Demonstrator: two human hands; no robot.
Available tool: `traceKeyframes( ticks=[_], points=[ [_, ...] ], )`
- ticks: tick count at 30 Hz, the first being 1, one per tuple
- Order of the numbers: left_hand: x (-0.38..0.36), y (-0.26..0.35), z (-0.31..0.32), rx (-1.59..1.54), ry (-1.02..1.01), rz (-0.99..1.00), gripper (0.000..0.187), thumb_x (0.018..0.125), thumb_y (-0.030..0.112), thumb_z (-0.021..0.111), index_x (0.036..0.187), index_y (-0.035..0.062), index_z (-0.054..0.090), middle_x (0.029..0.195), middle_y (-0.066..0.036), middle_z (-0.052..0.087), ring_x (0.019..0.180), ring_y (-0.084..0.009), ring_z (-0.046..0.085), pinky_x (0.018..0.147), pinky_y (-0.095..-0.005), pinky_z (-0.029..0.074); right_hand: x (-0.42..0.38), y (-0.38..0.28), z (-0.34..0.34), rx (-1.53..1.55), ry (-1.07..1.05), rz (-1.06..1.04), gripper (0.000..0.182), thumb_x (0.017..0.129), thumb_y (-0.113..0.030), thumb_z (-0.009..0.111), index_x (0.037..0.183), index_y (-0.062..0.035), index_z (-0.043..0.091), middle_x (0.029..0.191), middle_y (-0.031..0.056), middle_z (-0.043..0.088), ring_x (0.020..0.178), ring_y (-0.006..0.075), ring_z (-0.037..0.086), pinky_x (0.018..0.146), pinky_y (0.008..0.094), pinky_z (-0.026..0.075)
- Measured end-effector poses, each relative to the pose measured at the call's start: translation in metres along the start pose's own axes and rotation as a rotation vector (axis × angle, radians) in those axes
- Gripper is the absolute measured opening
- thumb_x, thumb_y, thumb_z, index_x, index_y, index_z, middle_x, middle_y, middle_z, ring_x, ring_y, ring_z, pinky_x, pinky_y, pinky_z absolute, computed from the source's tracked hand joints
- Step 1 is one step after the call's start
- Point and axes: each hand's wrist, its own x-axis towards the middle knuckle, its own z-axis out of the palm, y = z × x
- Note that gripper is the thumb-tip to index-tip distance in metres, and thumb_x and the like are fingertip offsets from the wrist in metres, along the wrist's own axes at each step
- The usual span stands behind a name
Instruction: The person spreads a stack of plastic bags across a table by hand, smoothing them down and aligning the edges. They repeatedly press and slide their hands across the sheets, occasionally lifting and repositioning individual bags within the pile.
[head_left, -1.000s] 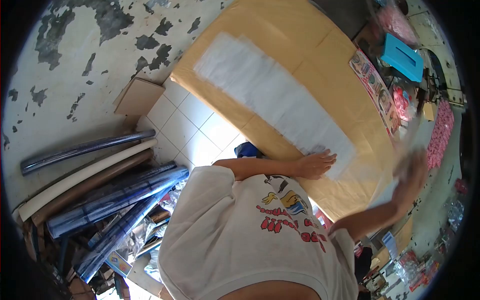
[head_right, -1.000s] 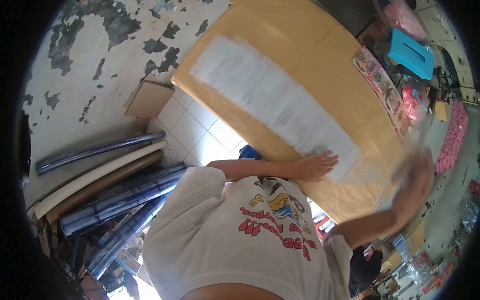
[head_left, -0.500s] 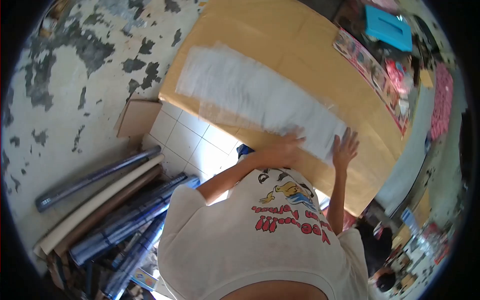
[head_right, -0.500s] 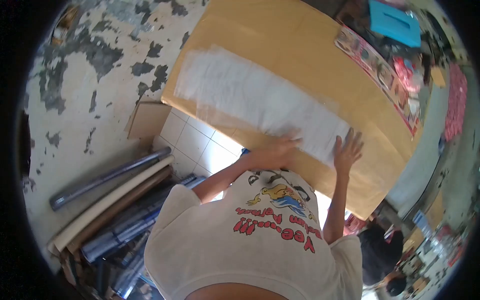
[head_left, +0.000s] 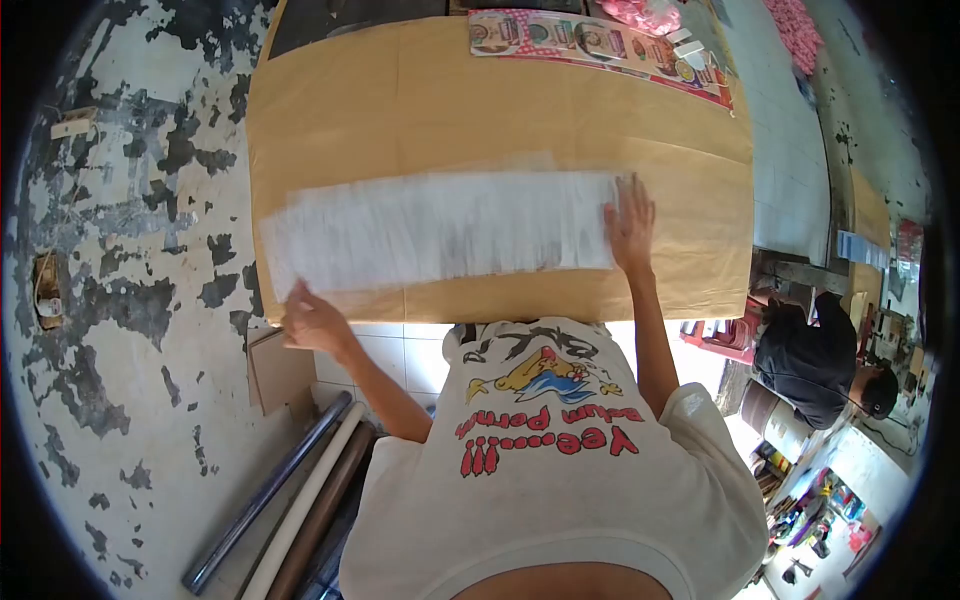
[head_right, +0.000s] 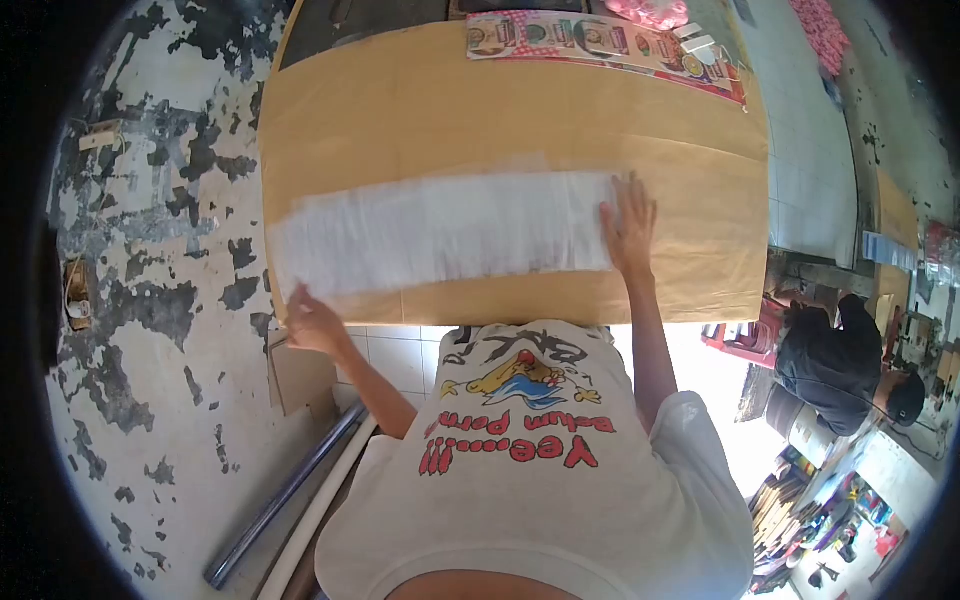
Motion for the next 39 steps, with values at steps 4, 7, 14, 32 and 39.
traceKeyframes(
  ticks=[4,7,14,32,39],
  points=[
    [0.066,-0.017,-0.006,0.125,-0.032,-0.054,0.033,0.099,0.038,0.049,0.092,0.0140,0.071,0.092,-0.001,0.074,0.085,-0.0296,0.066,0.074,-0.0476,0.042,-0.021,0.076,-0.015,-0.162,0.229,0.276,0.067,0.094,-0.054,0.054,0.147,-0.0147,0.043,0.155,0.0212,0.032,0.146,0.0368,0.025,0.116,0.0604,0.015],
    [0.094,-0.068,0.051,0.145,-0.107,-0.018,0.037,0.100,0.041,0.046,0.095,0.0128,0.069,0.095,-0.006,0.072,0.089,-0.0338,0.066,0.075,-0.0510,0.047,-0.042,0.137,-0.027,-0.451,0.160,0.672,0.090,0.084,-0.072,0.054,0.151,-0.0150,0.037,0.157,0.0213,0.029,0.147,0.0394,0.022,0.115,0.0625,0.015],
    [0.084,-0.130,0.139,-0.045,-0.111,0.130,0.040,0.098,0.041,0.050,0.098,0.0016,0.060,0.094,-0.022,0.064,0.091,-0.0441,0.062,0.079,-0.0562,0.047,-0.036,0.214,-0.066,-0.478,0.214,0.902,0.111,0.073,-0.087,0.050,0.154,-0.0141,0.030,0.158,0.0219,0.025,0.149,0.0387,0.017,0.117,0.0589,0.012],
    [0.061,-0.072,0.110,-0.233,-0.031,0.071,0.036,0.099,0.031,0.051,0.114,0.0021,0.065,0.108,-0.018,0.067,0.104,-0.0382,0.060,0.091,-0.0487,0.046,-0.046,0.272,-0.113,-0.363,0.411,0.694,0.035,0.091,-0.046,0.063,0.097,-0.0126,0.073,0.101,0.0097,0.070,0.090,0.0347,0.066,0.075,0.0458,0.053],
    [0.061,-0.082,0.122,-0.231,-0.043,-0.062,0.037,0.099,0.034,0.051,0.110,0.0027,0.067,0.105,-0.017,0.068,0.101,-0.0380,0.060,0.088,-0.0480,0.046,-0.035,0.311,-0.237,0.430,0.068,0.661,0.029,0.100,-0.026,0.054,0.120,-0.0075,0.064,0.102,0.0050,0.062,0.089,0.0145,0.057,0.075,0.0264,0.046]
  ],
)
